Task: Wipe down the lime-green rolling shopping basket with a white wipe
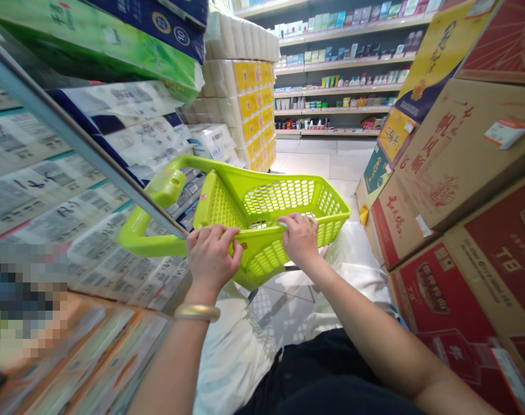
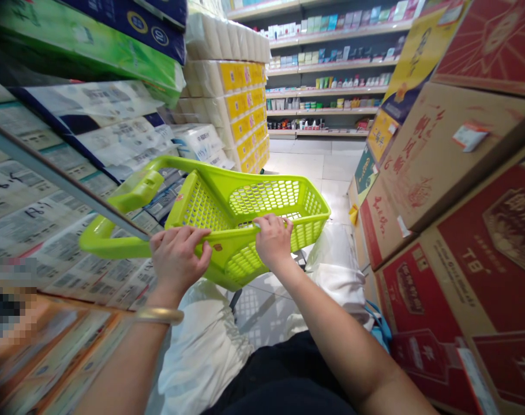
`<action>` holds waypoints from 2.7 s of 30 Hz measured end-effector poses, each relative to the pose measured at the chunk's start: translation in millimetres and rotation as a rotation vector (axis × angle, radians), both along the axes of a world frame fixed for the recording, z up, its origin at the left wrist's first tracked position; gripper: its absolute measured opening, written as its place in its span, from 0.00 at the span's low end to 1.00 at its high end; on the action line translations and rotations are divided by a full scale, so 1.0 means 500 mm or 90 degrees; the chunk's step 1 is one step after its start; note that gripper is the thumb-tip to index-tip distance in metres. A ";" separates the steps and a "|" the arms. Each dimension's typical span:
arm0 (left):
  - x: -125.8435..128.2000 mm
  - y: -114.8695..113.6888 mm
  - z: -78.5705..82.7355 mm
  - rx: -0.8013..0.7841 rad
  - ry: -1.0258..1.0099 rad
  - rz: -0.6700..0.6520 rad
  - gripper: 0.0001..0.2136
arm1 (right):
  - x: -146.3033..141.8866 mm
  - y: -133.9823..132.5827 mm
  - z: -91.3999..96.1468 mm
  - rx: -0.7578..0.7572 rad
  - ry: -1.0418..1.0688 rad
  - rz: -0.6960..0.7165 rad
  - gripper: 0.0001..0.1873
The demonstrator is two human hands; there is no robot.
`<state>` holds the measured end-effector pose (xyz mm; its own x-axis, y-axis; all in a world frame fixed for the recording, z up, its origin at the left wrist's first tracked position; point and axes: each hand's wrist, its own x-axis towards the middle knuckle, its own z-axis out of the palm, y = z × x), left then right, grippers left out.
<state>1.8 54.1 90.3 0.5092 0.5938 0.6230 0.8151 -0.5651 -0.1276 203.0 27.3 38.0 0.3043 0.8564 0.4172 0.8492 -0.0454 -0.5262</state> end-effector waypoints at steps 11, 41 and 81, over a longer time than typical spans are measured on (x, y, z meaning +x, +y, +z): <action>-0.007 0.003 0.000 -0.030 0.006 0.006 0.10 | -0.080 0.003 0.022 0.006 -0.034 0.091 0.22; -0.019 0.033 0.009 -0.058 -0.006 0.003 0.09 | 0.015 0.010 -0.006 -0.020 -0.033 -0.042 0.20; 0.044 0.016 -0.059 -0.179 0.019 0.054 0.24 | 0.021 -0.017 -0.017 -0.006 -0.052 0.001 0.18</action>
